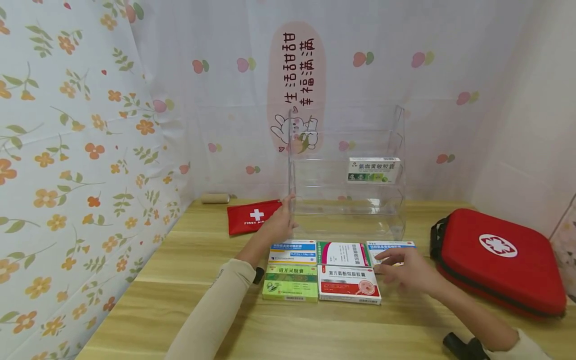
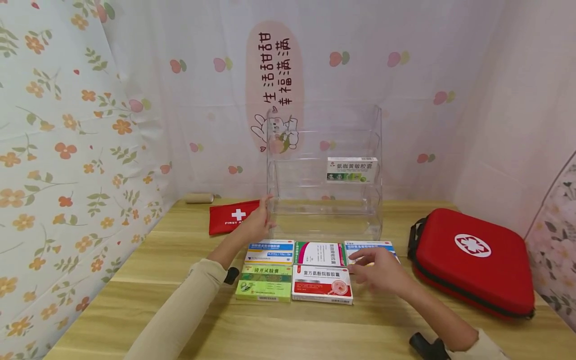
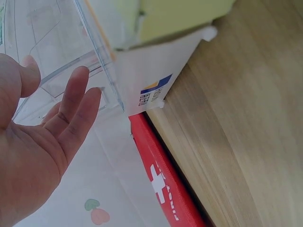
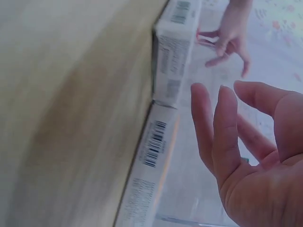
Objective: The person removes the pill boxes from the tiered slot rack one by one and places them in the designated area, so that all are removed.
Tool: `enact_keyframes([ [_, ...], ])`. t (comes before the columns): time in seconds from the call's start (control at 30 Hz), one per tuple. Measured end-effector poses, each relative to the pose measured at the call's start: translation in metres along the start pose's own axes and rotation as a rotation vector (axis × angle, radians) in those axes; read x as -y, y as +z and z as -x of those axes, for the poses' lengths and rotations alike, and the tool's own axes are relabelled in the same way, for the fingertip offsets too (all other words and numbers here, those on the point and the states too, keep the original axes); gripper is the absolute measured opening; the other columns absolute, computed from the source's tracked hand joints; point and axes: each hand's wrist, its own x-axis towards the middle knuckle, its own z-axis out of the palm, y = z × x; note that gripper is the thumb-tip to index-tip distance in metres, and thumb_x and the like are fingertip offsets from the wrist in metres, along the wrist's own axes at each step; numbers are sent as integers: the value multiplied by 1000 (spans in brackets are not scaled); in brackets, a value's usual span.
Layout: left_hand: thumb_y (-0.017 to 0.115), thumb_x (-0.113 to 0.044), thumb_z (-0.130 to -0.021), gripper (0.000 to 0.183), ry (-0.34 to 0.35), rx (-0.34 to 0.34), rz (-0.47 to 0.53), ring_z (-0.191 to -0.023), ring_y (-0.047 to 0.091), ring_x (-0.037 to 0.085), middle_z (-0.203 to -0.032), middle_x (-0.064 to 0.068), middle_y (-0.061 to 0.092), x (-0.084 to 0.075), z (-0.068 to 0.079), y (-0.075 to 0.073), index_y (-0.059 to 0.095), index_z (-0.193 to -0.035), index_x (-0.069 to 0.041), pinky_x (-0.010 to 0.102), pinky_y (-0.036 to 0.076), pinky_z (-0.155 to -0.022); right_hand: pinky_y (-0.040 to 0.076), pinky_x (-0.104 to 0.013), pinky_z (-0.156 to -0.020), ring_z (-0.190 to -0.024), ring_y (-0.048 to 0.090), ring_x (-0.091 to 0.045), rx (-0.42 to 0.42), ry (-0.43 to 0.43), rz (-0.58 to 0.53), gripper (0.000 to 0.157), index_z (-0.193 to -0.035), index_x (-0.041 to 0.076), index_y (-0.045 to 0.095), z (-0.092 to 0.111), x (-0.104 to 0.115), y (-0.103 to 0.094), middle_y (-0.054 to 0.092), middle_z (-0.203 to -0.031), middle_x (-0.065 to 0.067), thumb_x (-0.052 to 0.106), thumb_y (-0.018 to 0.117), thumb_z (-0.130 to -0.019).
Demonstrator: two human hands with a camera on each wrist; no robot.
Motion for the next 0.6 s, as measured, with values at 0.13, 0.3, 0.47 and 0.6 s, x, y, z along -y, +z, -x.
enact_keyframes([
  [0.13,70,-13,-92,91,-2,3,0,-69,57,20,-98,7,51,0,0,0,4,-153,-28,26,54,-61,58,-42,-56,-77,72,-27,-59,8,-15,44,-122,-5,63,-3,6,-8,70,-103,-16,22,74,-90],
  [0.3,68,-13,-94,88,3,3,5,-67,56,21,-97,8,50,0,0,-2,4,-153,-26,27,53,-60,59,-39,-62,-87,72,-28,-117,25,-19,48,-126,-5,60,-7,13,-17,68,-111,-19,25,73,-91],
  [0.47,67,-13,-94,87,6,8,7,-70,56,21,-101,9,50,0,2,-1,4,-153,-27,27,53,-62,60,-36,-64,-96,69,-35,-170,-3,2,48,-128,-4,60,-13,13,-23,68,-115,-22,26,71,-93],
  [0.6,68,-13,-94,87,8,3,0,-74,57,21,-106,10,52,0,2,0,4,-153,-28,27,54,-66,60,-36,-63,-96,69,-37,-216,-29,17,50,-130,-3,58,-19,12,-26,67,-116,-24,30,70,-94],
])
